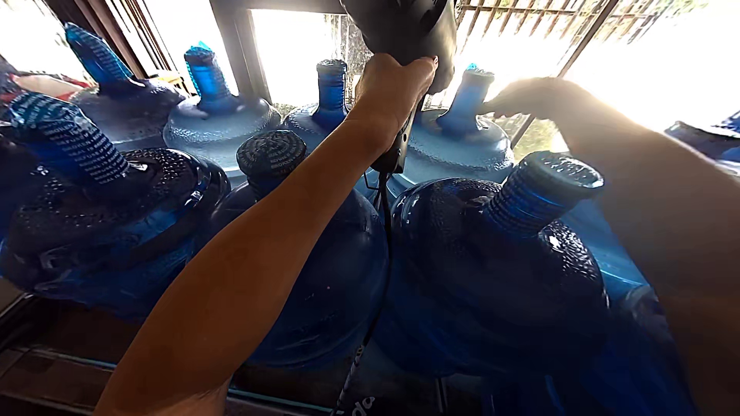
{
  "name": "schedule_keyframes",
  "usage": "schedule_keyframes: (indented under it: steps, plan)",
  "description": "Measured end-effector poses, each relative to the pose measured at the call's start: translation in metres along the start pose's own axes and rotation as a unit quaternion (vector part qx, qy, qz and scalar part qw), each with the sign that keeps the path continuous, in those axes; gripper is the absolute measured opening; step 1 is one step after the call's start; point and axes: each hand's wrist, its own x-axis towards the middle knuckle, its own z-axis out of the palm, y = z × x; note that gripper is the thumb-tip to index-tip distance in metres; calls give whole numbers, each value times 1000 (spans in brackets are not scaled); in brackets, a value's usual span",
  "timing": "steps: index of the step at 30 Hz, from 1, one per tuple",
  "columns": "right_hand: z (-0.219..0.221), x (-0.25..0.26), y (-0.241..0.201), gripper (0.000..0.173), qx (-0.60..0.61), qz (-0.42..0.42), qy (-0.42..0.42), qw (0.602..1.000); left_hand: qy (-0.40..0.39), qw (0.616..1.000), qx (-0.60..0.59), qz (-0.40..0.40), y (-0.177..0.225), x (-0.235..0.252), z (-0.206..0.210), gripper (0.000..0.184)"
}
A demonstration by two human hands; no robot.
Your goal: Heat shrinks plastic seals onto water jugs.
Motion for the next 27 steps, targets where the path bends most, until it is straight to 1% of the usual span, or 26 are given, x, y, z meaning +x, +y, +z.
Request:
schedule_keyframes:
  steps: [2,3,5,7,8,11,13,14,18,20,22,23,25,27]
  plan:
    - [26,-7,-19,66,113,21,50,992,36,998,-3,55,4,-1,-2,22]
    - [39,-2,-26,68,177,39,81,980,45,996,-15,79,7,-3,-5,22]
    - [61,15,-34,76,262,76,151,950,63,991,-29,116,11,-5,-10,24]
    - [71,18,-45,80,293,102,209,927,77,986,-37,140,15,-8,-11,24]
    - [72,18,-48,80,290,102,230,923,80,985,-42,147,16,-9,-10,22]
    - [71,25,-38,75,269,55,247,929,69,983,-49,161,18,-13,-10,15]
    - [70,38,-23,74,284,23,239,928,67,981,-50,176,17,-15,-9,9]
    - [69,42,-16,72,306,-6,228,924,66,980,-49,182,17,-16,-9,9]
    - [59,48,12,38,419,-177,123,882,63,978,-65,188,16,-16,-7,16]
    - [55,62,27,22,435,-230,45,869,60,979,-71,183,15,-15,-9,13]
    - [48,84,38,16,412,-235,-8,880,69,981,-75,167,15,-11,-10,9]
    - [47,97,43,14,384,-236,-20,893,75,982,-79,153,15,-9,-10,11]
    - [43,108,48,9,326,-266,-31,907,80,987,-84,114,13,-7,-10,19]
    - [40,104,50,5,314,-285,-60,904,71,991,-86,69,9,-6,-9,21]
